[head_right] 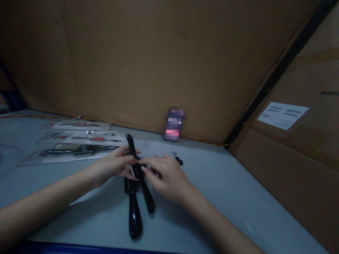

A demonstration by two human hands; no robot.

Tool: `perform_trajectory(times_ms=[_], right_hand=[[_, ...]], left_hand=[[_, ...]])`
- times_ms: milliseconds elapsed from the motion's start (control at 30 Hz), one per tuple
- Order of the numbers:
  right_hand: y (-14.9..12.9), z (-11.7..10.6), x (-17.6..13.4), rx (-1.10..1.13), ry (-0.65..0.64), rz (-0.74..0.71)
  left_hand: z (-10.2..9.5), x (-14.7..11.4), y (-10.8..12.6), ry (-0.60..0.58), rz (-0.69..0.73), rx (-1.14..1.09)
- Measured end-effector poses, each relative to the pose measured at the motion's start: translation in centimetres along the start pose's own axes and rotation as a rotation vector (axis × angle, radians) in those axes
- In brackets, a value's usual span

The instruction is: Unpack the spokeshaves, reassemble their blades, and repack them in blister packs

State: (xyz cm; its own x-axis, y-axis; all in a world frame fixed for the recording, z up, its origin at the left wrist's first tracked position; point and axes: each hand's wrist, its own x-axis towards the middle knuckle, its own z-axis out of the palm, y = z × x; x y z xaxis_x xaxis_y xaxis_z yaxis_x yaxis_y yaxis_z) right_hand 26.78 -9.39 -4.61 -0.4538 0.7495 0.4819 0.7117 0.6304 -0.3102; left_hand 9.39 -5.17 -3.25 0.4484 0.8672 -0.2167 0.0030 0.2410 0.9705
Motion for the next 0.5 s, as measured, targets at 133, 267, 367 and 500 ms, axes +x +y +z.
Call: perform_trajectory(times_ms=[133, 267, 367, 500], right_hand=[[0.09, -0.16, 0.08, -0.063, -0.012, 0.005], [0.12, -0.29, 0.10, -0.122, 0.008, 0.006], [0.07, -0.23, 0.04, -0.120, -0.002, 0.049], [-0.19, -0.04, -0.06, -0.047, -0.033, 0.019]], left_hand=[[-0.02, -0.11, 0.05, -0.008, 0.003, 0.001], [-0.09, 0.00, -0.16, -0.018, 0.016, 0.016], [-0.07, 0.09, -0.30, -0.025, 0.013, 0.019], [-0.01, 0.02, -0.26, -0.019, 0.008, 0.016]])
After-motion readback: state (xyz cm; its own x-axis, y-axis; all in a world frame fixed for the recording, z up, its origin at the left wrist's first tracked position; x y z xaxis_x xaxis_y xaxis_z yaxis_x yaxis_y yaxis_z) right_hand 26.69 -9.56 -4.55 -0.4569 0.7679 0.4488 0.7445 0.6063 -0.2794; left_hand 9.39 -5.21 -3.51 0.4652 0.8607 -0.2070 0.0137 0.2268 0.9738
